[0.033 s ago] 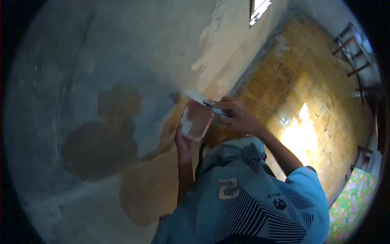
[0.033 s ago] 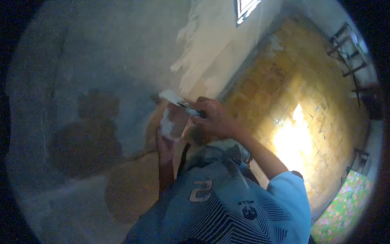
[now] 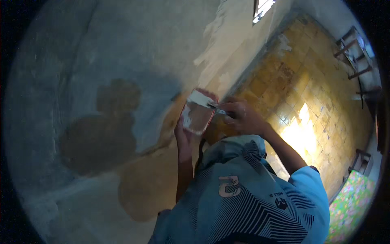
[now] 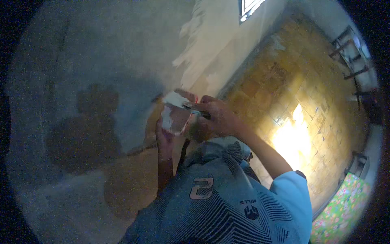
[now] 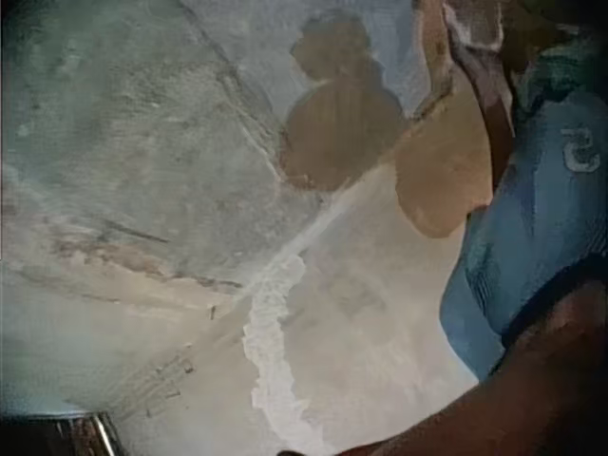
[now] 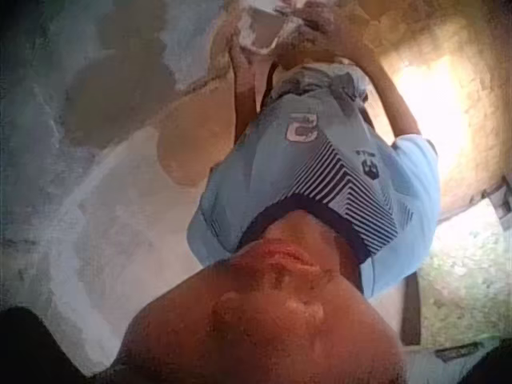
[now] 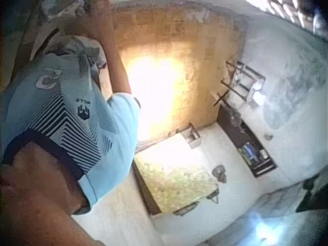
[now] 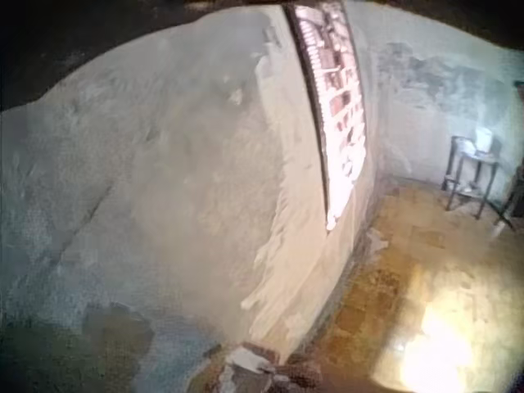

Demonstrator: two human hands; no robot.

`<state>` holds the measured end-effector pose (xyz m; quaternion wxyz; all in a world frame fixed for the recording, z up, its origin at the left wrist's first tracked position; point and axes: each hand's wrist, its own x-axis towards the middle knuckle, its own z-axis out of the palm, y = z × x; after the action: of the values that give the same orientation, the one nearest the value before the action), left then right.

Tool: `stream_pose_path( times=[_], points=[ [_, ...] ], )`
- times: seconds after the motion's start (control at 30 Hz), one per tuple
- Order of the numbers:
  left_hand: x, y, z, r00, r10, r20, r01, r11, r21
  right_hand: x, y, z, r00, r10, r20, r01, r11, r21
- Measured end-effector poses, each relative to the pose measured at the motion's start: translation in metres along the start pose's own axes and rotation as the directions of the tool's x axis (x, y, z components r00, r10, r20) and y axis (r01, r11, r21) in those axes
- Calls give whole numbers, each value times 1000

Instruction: Patching and smoothing a concrete wall surface using putty and a putty knife tool.

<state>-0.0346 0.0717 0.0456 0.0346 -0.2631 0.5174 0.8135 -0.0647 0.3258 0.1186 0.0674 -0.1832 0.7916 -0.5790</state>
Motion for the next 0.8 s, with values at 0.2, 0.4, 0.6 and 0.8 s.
stream_pose_path(
  times=[0.2,0.4,0.6,0.8],
  points=[
    [28,-3,-4,998,29,56,-25,997,-77,-35,-8,-1,976,55,212,70,841,-537],
    [20,-3,14,996,-2,-88,-2,999,-39,-50,-7,-8,970,57,236,71,863,-501],
    [21,7,17,988,73,-134,-88,990,-112,-71,7,-26,984,88,154,-13,900,-436],
    [25,-9,-24,991,132,-13,-131,988,86,-27,69,-19,784,549,-289,-357,780,513]
  ],
)
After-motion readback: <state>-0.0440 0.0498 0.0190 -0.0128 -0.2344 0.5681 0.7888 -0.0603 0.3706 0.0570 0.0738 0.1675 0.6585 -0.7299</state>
